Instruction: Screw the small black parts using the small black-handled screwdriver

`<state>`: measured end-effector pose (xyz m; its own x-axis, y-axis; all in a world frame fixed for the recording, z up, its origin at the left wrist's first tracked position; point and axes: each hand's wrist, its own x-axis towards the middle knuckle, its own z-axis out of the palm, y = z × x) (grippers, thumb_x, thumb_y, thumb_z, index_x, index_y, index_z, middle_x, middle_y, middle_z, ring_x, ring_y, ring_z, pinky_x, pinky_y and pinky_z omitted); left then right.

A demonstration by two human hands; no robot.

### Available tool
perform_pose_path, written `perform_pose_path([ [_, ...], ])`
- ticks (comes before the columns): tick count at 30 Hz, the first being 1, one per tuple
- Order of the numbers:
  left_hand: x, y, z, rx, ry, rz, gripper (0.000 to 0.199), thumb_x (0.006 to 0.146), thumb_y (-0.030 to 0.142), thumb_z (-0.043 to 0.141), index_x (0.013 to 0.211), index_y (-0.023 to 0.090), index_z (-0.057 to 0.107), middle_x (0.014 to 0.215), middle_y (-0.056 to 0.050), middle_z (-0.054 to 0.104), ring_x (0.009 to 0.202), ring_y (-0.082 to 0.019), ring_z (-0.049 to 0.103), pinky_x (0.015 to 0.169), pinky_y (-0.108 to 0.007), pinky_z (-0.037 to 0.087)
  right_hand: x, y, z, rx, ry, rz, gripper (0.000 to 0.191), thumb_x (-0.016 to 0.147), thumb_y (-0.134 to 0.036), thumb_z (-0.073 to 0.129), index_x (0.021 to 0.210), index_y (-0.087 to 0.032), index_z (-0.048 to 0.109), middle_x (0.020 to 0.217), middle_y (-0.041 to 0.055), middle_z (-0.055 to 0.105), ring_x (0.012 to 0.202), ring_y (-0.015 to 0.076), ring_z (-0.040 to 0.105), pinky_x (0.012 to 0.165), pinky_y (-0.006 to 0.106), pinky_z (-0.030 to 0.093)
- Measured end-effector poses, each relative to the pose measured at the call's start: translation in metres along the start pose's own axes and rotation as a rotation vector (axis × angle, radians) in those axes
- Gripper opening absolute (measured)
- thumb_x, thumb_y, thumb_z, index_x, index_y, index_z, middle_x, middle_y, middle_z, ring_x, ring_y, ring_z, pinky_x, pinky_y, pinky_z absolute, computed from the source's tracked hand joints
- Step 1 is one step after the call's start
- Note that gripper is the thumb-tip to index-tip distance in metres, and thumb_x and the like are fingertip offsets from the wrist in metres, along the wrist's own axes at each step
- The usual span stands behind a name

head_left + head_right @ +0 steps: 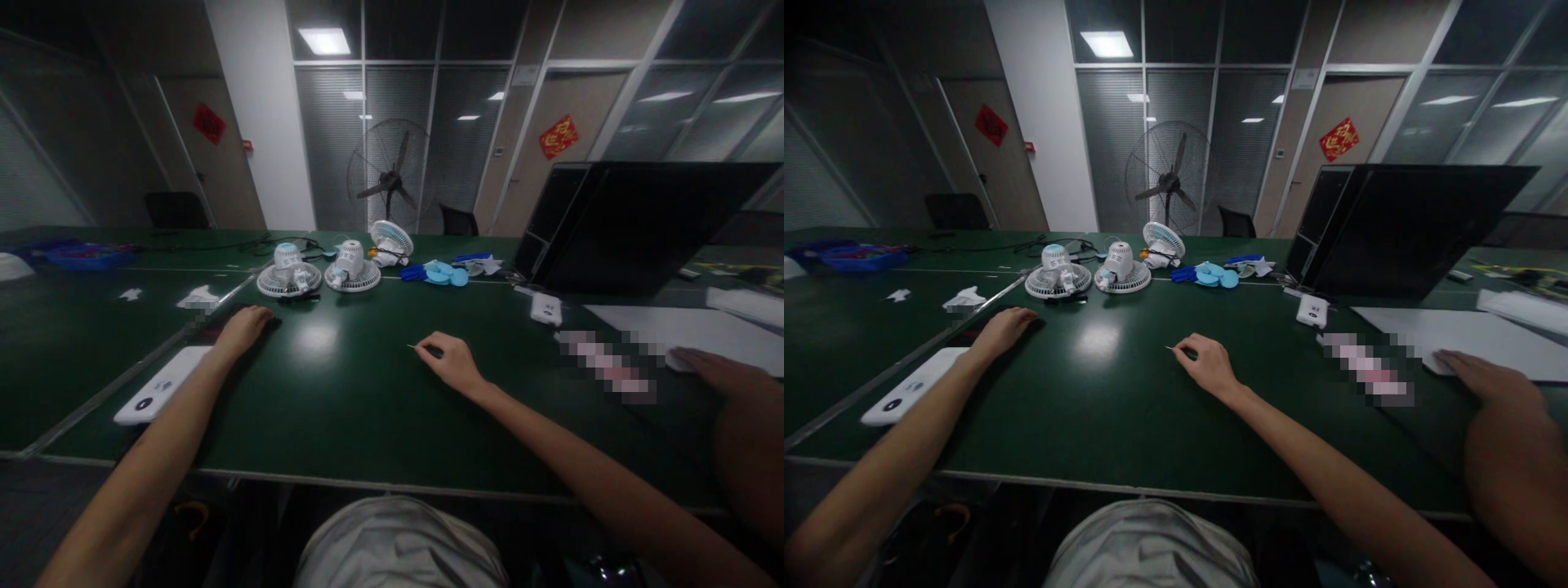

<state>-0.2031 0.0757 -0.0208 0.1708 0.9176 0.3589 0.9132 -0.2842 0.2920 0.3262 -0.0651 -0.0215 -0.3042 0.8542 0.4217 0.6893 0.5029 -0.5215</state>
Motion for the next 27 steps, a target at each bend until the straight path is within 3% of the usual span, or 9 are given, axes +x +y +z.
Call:
perform_pose_path([
  [7, 0.001, 0.014, 0.000, -0.135, 0.142, -0.055, 0.051, 0.082, 0.039, 0.060, 0.128, 0.018, 0.067, 0.108, -0.010, 0.077, 0.102, -0.029, 0.072, 0.095, -0.037, 0.054, 0.000, 0.002, 0.001, 0.001, -0.008, 0.000, 0.022, 0.104, -0.038, 0.059, 0.108, -0.022, 0.074, 0.106, 0.0075, 0.073, 0.092, 0.0233, 0.071, 0.075, 0.034, 0.059],
  [15, 0.003, 0.024, 0.015, -0.175, 0.090, -0.071, 0.050, 0.080, 0.036, 0.062, 0.126, 0.017, 0.067, 0.103, -0.010, 0.079, 0.099, -0.028, 0.073, 0.095, -0.036, 0.054, 0.000, 0.004, 0.001, 0.008, -0.021, 0.007, 0.023, 0.104, -0.038, 0.059, 0.109, -0.021, 0.073, 0.108, 0.0078, 0.072, 0.093, 0.0231, 0.070, 0.076, 0.035, 0.060],
  [22, 0.000, 0.031, 0.016, -0.206, 0.116, -0.122, 0.046, 0.086, 0.044, 0.061, 0.122, 0.016, 0.068, 0.103, -0.011, 0.079, 0.098, -0.029, 0.075, 0.088, -0.036, 0.057, 0.000, 0.004, 0.001, 0.013, -0.023, 0.000, 0.023, 0.104, -0.040, 0.059, 0.110, -0.022, 0.074, 0.107, 0.0076, 0.072, 0.093, 0.0235, 0.070, 0.077, 0.036, 0.061],
  [27, -0.003, 0.038, 0.014, -0.158, 0.096, -0.146, 0.051, 0.082, 0.049, 0.067, 0.119, 0.014, 0.072, 0.108, -0.014, 0.079, 0.098, -0.031, 0.074, 0.089, -0.038, 0.056, 0.000, 0.004, 0.001, 0.007, -0.015, 0.000, 0.023, 0.104, -0.039, 0.059, 0.109, -0.022, 0.074, 0.107, 0.0076, 0.073, 0.092, 0.0236, 0.071, 0.076, 0.036, 0.060],
])
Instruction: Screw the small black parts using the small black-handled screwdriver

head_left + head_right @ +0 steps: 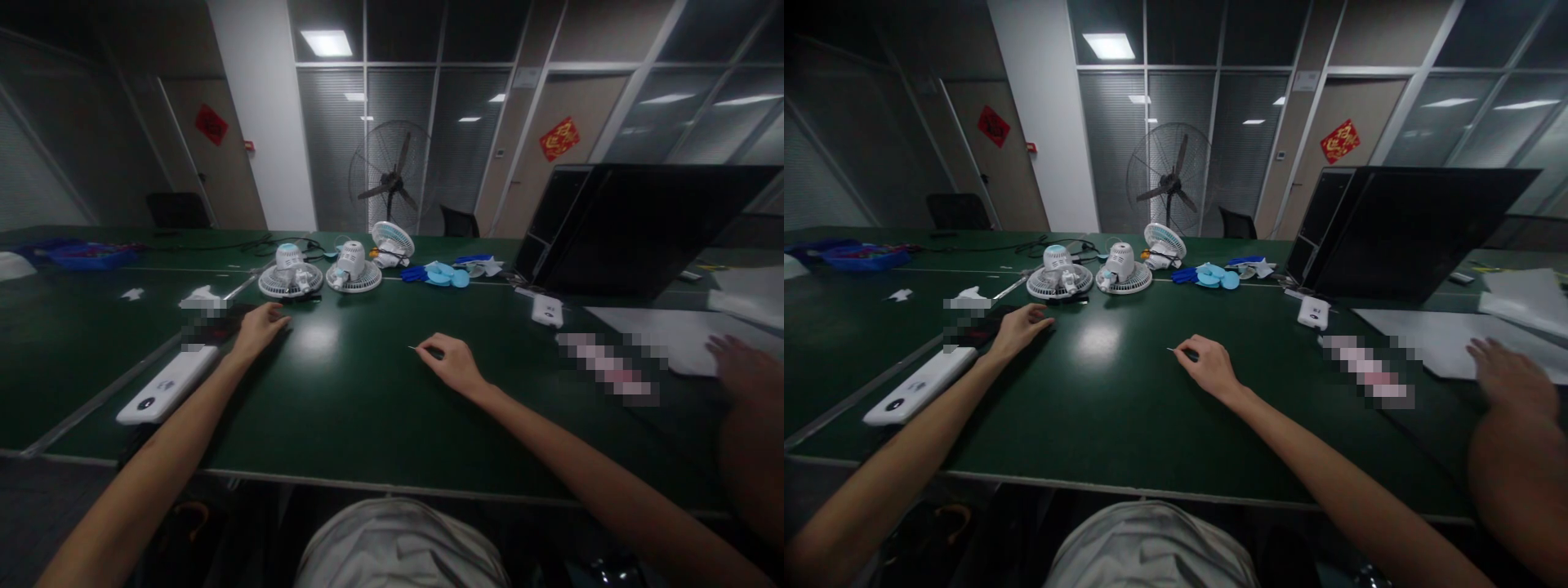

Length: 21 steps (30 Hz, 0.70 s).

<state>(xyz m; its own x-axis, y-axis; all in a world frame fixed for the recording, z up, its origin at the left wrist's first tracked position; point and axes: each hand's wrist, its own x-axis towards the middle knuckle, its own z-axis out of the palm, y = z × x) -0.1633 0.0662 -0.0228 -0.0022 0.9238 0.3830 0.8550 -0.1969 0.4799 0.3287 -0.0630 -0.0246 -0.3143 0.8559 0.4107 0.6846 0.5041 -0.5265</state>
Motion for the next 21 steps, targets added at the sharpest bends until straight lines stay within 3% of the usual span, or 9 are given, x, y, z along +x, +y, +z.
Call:
perform_pose_path([
  [6, -0.007, 0.021, 0.001, -0.020, -0.118, 0.053, 0.034, 0.083, 0.046, 0.068, 0.098, 0.019, 0.080, 0.102, -0.011, 0.081, 0.097, -0.031, 0.074, 0.089, -0.038, 0.056, 0.001, -0.004, 0.001, -0.006, 0.007, -0.006, 0.024, 0.104, -0.040, 0.059, 0.107, -0.021, 0.074, 0.105, 0.0078, 0.073, 0.092, 0.0235, 0.071, 0.077, 0.036, 0.060],
  [11, -0.033, 0.092, 0.029, -0.195, -0.358, 0.329, 0.034, 0.090, 0.048, 0.066, 0.111, 0.024, 0.079, 0.116, -0.007, 0.078, 0.101, -0.027, 0.072, 0.092, -0.036, 0.055, 0.000, -0.011, -0.001, 0.001, -0.034, -0.039, 0.021, 0.104, -0.037, 0.060, 0.106, -0.022, 0.075, 0.105, 0.0065, 0.073, 0.092, 0.0221, 0.070, 0.078, 0.034, 0.059],
  [14, -0.061, 0.145, 0.051, -0.344, -0.482, 0.405, 0.041, 0.091, 0.042, 0.070, 0.127, 0.024, 0.071, 0.113, -0.007, 0.078, 0.088, -0.022, 0.071, 0.084, -0.034, 0.055, -0.002, -0.019, -0.002, -0.010, -0.106, -0.109, 0.020, 0.104, -0.036, 0.060, 0.107, -0.023, 0.076, 0.106, 0.0063, 0.073, 0.092, 0.0217, 0.070, 0.079, 0.033, 0.058],
  [16, -0.079, 0.173, 0.061, -0.435, -0.533, 0.449, 0.045, 0.092, 0.036, 0.071, 0.135, 0.025, 0.064, 0.113, -0.006, 0.077, 0.091, -0.020, 0.070, 0.085, -0.033, 0.053, -0.003, -0.023, -0.002, -0.027, -0.147, -0.148, 0.022, 0.105, -0.037, 0.059, 0.109, -0.022, 0.075, 0.106, 0.0067, 0.073, 0.091, 0.0216, 0.070, 0.079, 0.033, 0.057],
  [18, -0.093, 0.191, 0.067, -0.484, -0.564, 0.477, 0.048, 0.093, 0.030, 0.070, 0.139, 0.027, 0.060, 0.113, -0.005, 0.076, 0.095, -0.019, 0.069, 0.086, -0.032, 0.052, -0.004, -0.026, -0.001, -0.044, -0.164, -0.165, 0.023, 0.105, -0.038, 0.059, 0.110, -0.023, 0.076, 0.105, 0.0071, 0.073, 0.089, 0.0216, 0.070, 0.078, 0.034, 0.056],
  [21, -0.104, 0.201, 0.069, -0.504, -0.586, 0.487, 0.050, 0.094, 0.026, 0.068, 0.142, 0.027, 0.057, 0.115, -0.005, 0.075, 0.095, -0.019, 0.068, 0.086, -0.032, 0.052, -0.004, -0.028, 0.000, -0.053, -0.172, -0.180, 0.023, 0.105, -0.038, 0.060, 0.108, -0.023, 0.076, 0.104, 0.0070, 0.073, 0.086, 0.0212, 0.070, 0.077, 0.033, 0.056],
])
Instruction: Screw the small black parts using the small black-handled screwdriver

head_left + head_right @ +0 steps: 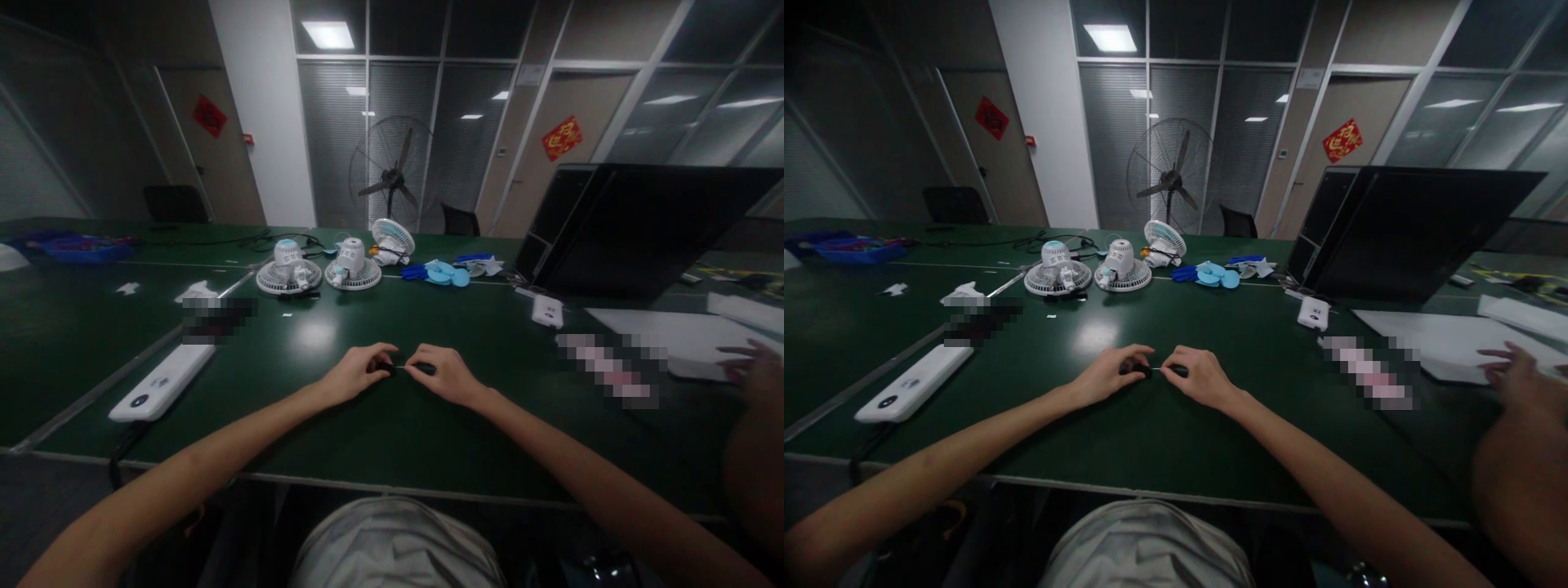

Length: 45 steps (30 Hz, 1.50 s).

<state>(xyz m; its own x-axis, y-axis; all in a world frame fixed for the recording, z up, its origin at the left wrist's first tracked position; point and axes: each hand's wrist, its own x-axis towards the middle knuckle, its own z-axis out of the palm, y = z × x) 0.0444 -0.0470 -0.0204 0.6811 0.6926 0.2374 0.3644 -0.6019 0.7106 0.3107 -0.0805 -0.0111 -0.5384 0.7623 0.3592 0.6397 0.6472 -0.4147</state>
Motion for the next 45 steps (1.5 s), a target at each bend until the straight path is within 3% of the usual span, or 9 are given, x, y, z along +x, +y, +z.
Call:
perform_pose_path([
  [10, -0.001, -0.001, 0.000, 0.017, 0.017, -0.014, 0.050, 0.093, 0.028, 0.070, 0.141, 0.027, 0.057, 0.112, -0.004, 0.074, 0.085, -0.017, 0.065, 0.078, -0.030, 0.051, 0.001, -0.004, 0.003, 0.001, 0.003, -0.033, 0.021, 0.104, -0.036, 0.060, 0.107, -0.023, 0.076, 0.105, 0.0072, 0.073, 0.085, 0.0209, 0.070, 0.077, 0.033, 0.056],
  [14, -0.001, 0.002, 0.002, 0.001, -0.010, -0.004, 0.052, 0.093, 0.029, 0.070, 0.143, 0.027, 0.055, 0.111, -0.005, 0.075, 0.085, -0.018, 0.067, 0.077, -0.030, 0.051, 0.005, -0.005, 0.002, 0.096, 0.085, -0.008, 0.025, 0.105, -0.039, 0.058, 0.105, -0.022, 0.076, 0.102, 0.0076, 0.073, 0.089, 0.0224, 0.070, 0.080, 0.035, 0.056],
  [18, -0.003, -0.008, -0.007, 0.061, 0.022, 0.008, 0.052, 0.094, 0.032, 0.069, 0.144, 0.029, 0.055, 0.117, -0.006, 0.074, 0.097, -0.021, 0.069, 0.085, -0.033, 0.052, 0.005, -0.003, 0.000, 0.148, 0.142, 0.030, 0.026, 0.106, -0.041, 0.058, 0.105, -0.022, 0.076, 0.102, 0.0074, 0.073, 0.091, 0.0229, 0.070, 0.081, 0.036, 0.057],
  [21, -0.007, -0.035, -0.040, 0.175, 0.090, -0.041, 0.043, 0.094, 0.038, 0.067, 0.136, 0.027, 0.065, 0.119, -0.008, 0.073, 0.105, -0.025, 0.068, 0.090, -0.037, 0.053, 0.003, -0.001, -0.002, 0.168, 0.124, 0.036, 0.026, 0.106, -0.041, 0.057, 0.107, -0.022, 0.075, 0.105, 0.0071, 0.073, 0.092, 0.0223, 0.070, 0.078, 0.034, 0.058],
  [24, -0.018, -0.075, -0.096, 0.329, 0.102, -0.136, 0.031, 0.093, 0.046, 0.064, 0.112, 0.025, 0.077, 0.114, -0.009, 0.075, 0.105, -0.028, 0.068, 0.093, -0.040, 0.052, 0.001, 0.001, -0.002, 0.181, 0.113, 0.038, 0.026, 0.107, -0.040, 0.056, 0.108, -0.021, 0.074, 0.105, 0.0068, 0.072, 0.092, 0.0218, 0.070, 0.079, 0.034, 0.058],
  [28, -0.049, -0.122, -0.171, 0.510, 0.267, -0.302, 0.041, 0.080, 0.059, 0.072, 0.097, 0.023, 0.081, 0.110, -0.011, 0.075, 0.107, -0.033, 0.068, 0.098, -0.043, 0.051, 0.002, 0.004, 0.000, 0.172, 0.105, 0.050, 0.024, 0.107, -0.039, 0.057, 0.108, -0.022, 0.074, 0.106, 0.0068, 0.072, 0.093, 0.0220, 0.070, 0.079, 0.034, 0.059],
  [32, -0.081, -0.148, -0.208, 0.492, 0.360, -0.462, 0.059, 0.072, 0.070, 0.071, 0.102, 0.021, 0.082, 0.114, -0.012, 0.076, 0.108, -0.034, 0.069, 0.095, -0.040, 0.054, 0.002, 0.006, 0.001, 0.172, 0.102, 0.049, 0.024, 0.106, -0.038, 0.057, 0.108, -0.022, 0.074, 0.106, 0.0067, 0.072, 0.093, 0.0219, 0.070, 0.080, 0.034, 0.059],
  [40, -0.071, -0.167, -0.193, 0.529, 0.370, -0.407, 0.065, 0.082, 0.066, 0.066, 0.125, 0.018, 0.073, 0.128, -0.014, 0.071, 0.114, -0.032, 0.067, 0.099, -0.038, 0.053, 0.002, 0.005, 0.000, 0.142, 0.115, 0.037, 0.022, 0.106, -0.036, 0.059, 0.106, -0.020, 0.075, 0.104, 0.0070, 0.073, 0.089, 0.0212, 0.070, 0.077, 0.033, 0.058],
  [45, -0.055, -0.167, -0.179, 0.731, 0.344, -0.346, 0.041, 0.095, 0.046, 0.053, 0.108, 0.017, 0.078, 0.117, -0.015, 0.073, 0.106, -0.031, 0.068, 0.096, -0.039, 0.052, 0.003, 0.007, 0.003, 0.119, 0.134, 0.012, 0.022, 0.105, -0.035, 0.060, 0.104, -0.020, 0.075, 0.101, 0.0067, 0.073, 0.088, 0.0209, 0.069, 0.077, 0.033, 0.057],
])
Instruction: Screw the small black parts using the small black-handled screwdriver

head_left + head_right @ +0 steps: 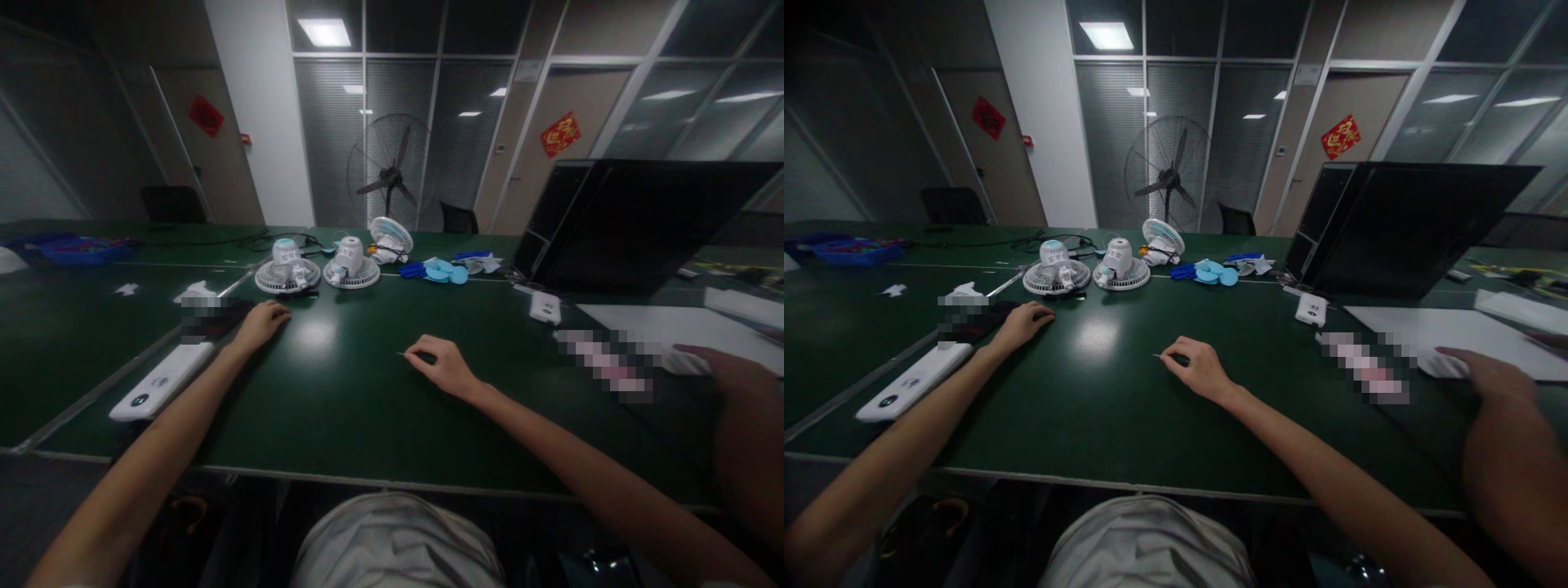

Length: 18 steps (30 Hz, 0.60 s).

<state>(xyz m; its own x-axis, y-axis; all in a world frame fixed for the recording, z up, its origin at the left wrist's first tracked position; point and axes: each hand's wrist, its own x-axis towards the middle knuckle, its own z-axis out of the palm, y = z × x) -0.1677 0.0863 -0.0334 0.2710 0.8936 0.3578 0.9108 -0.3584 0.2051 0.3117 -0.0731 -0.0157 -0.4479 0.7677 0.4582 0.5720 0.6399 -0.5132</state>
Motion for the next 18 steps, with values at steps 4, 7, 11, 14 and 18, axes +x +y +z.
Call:
perform_pose_path([
  [4, -0.002, 0.010, -0.001, 0.036, 0.016, -0.001, 0.033, 0.096, 0.039, 0.052, 0.103, 0.018, 0.077, 0.114, -0.015, 0.073, 0.106, -0.032, 0.067, 0.092, -0.038, 0.052, -0.001, 0.002, 0.000, 0.023, -0.015, -0.003, 0.021, 0.106, -0.035, 0.060, 0.106, -0.020, 0.075, 0.103, 0.0066, 0.073, 0.089, 0.0204, 0.069, 0.075, 0.032, 0.057],
  [7, -0.003, 0.015, -0.007, 0.065, 0.022, -0.001, 0.031, 0.096, 0.039, 0.053, 0.102, 0.019, 0.076, 0.113, -0.015, 0.073, 0.106, -0.033, 0.066, 0.091, -0.039, 0.051, -0.001, 0.001, -0.001, 0.028, -0.024, -0.002, 0.020, 0.106, -0.035, 0.060, 0.107, -0.020, 0.074, 0.103, 0.0065, 0.072, 0.089, 0.0204, 0.069, 0.075, 0.032, 0.057],
  [11, -0.006, 0.011, -0.024, 0.075, 0.108, -0.074, 0.034, 0.097, 0.040, 0.052, 0.108, 0.018, 0.075, 0.116, -0.014, 0.074, 0.109, -0.033, 0.066, 0.094, -0.039, 0.050, -0.002, -0.001, -0.001, 0.029, -0.018, 0.003, 0.021, 0.106, -0.035, 0.059, 0.106, -0.020, 0.074, 0.102, 0.0067, 0.072, 0.088, 0.0204, 0.069, 0.075, 0.032, 0.057],
  [14, -0.012, 0.003, -0.032, 0.022, 0.128, -0.189, 0.038, 0.095, 0.045, 0.054, 0.108, 0.017, 0.076, 0.114, -0.013, 0.076, 0.104, -0.031, 0.069, 0.091, -0.036, 0.051, -0.002, 0.000, -0.001, 0.041, -0.021, 0.008, 0.021, 0.106, -0.035, 0.059, 0.106, -0.020, 0.074, 0.103, 0.0068, 0.072, 0.089, 0.0203, 0.069, 0.074, 0.032, 0.057],
  [18, -0.020, -0.006, -0.031, -0.078, 0.013, -0.237, 0.043, 0.090, 0.051, 0.057, 0.107, 0.017, 0.078, 0.109, -0.012, 0.078, 0.097, -0.029, 0.071, 0.084, -0.032, 0.052, -0.002, 0.002, -0.001, 0.042, -0.027, 0.012, 0.021, 0.106, -0.035, 0.060, 0.107, -0.020, 0.074, 0.105, 0.0067, 0.072, 0.090, 0.0201, 0.069, 0.075, 0.032, 0.058],
])
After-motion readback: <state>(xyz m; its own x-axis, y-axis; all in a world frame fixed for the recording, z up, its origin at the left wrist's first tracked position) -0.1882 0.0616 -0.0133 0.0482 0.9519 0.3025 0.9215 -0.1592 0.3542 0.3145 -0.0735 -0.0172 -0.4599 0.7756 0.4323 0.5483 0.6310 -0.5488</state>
